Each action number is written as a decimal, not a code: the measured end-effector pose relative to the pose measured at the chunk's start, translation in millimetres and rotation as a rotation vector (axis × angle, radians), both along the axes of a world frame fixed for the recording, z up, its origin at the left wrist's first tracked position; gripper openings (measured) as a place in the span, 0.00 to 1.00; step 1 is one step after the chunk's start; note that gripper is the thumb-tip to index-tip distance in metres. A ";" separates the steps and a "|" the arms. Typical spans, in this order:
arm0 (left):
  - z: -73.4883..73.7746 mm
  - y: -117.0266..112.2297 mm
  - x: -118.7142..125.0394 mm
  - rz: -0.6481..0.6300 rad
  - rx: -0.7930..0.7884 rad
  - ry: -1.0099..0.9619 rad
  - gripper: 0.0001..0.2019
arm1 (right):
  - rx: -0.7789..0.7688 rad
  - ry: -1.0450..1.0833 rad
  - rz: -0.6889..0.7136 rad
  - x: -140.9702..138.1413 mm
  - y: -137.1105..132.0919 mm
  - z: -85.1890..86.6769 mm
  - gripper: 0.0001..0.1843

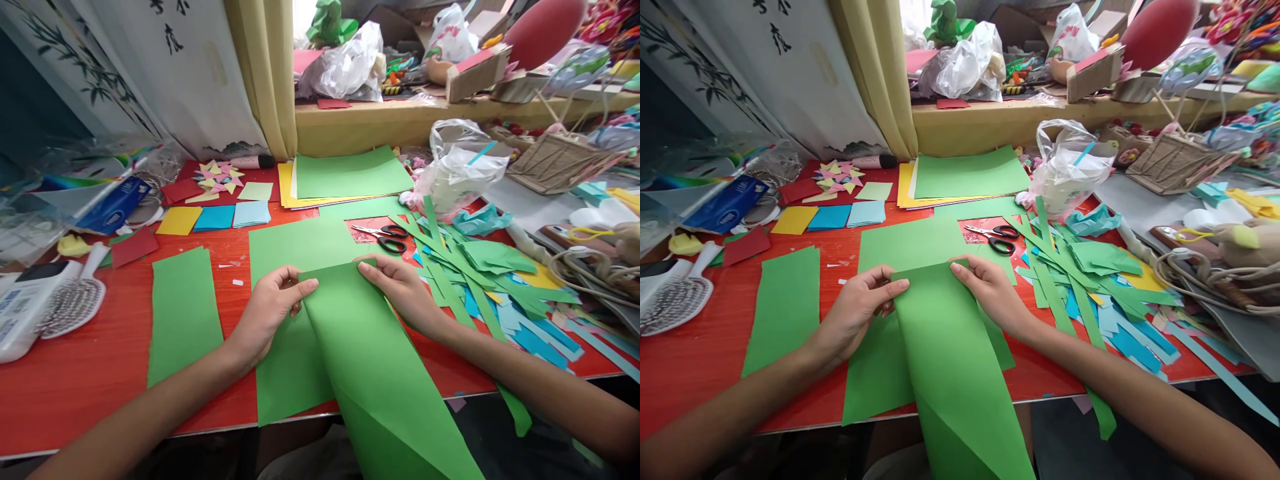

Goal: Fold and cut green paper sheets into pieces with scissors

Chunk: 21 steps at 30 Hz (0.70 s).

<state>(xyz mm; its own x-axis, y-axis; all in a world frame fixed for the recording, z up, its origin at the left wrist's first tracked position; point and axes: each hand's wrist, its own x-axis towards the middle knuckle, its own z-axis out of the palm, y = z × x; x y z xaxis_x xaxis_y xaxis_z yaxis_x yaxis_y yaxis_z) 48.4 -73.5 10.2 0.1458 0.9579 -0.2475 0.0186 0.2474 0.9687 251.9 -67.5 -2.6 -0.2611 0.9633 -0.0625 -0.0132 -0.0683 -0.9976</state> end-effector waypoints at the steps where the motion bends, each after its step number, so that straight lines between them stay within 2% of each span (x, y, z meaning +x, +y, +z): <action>1: 0.0 0.2 0.1 -0.005 0.001 0.009 0.15 | -0.009 -0.001 -0.002 0.0 0.0 -0.1 0.13; 8: -2.1 2.0 -0.1 -0.037 0.020 0.058 0.15 | -0.047 0.006 -0.004 0.1 -0.5 0.6 0.13; 21: -3.7 -0.2 0.7 -0.016 0.032 0.093 0.16 | 0.000 0.001 0.009 0.6 -0.6 -0.7 0.14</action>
